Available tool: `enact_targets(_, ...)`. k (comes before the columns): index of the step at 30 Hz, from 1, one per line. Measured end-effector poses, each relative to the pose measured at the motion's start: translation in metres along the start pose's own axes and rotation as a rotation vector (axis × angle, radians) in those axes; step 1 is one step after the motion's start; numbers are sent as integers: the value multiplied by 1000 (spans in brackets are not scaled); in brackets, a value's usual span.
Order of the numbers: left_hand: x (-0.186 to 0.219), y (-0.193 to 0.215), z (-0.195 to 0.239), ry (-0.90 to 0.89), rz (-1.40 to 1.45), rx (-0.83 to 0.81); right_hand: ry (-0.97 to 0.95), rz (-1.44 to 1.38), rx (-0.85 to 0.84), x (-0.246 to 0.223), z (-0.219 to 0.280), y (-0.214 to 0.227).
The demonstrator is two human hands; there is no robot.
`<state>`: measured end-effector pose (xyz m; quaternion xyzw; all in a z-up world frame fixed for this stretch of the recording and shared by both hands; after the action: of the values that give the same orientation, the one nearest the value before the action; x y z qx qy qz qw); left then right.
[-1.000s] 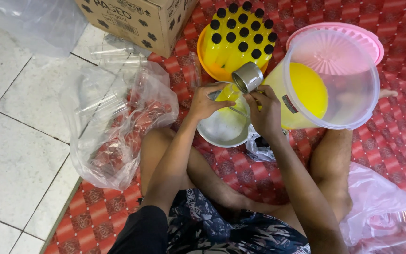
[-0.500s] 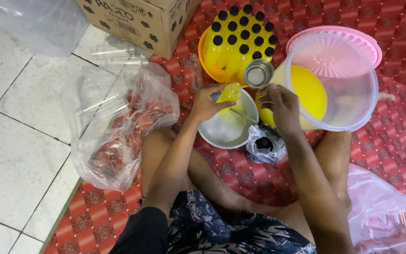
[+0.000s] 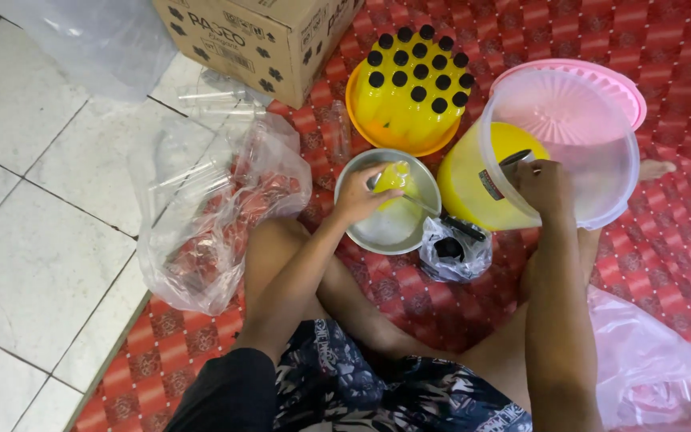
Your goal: The person sits cross-legged on a mat and pours a yellow liquid from a large bucket into small plastic bottles using a metal cup. They place the filled bottles into a yellow tray and secure them with black caps.
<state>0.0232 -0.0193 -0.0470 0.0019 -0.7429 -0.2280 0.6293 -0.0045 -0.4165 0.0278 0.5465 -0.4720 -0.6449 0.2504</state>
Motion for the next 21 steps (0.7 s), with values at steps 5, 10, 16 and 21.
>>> enact_targets(5, -8, -10, 13, -238, -28, 133, -125, 471, -312, 22, -15, -32)
enact_targets(10, 0, -3, 49, -363, -243, 274, -343, 336, -268, 11, -9, -20)
enact_targets(16, -2, -1, 64, -274, -263, 330, -364, 334, -331, 26, -9, -37)
enact_targets(21, 1, -2, 59, -330, -185, 391, -319, 313, -170, 77, -33, -58)
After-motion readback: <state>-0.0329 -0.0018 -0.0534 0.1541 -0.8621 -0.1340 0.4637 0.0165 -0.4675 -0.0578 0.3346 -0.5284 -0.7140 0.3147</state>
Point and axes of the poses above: each hand's wrist, its own z-axis away from the middle knuckle, its own y-axis out of the back of the hand, x = y × z, the point moved 7 cm from there along -z, towards the middle knuckle, and after that the axes turned 7 degrees about -z, right-handed, at the moved point
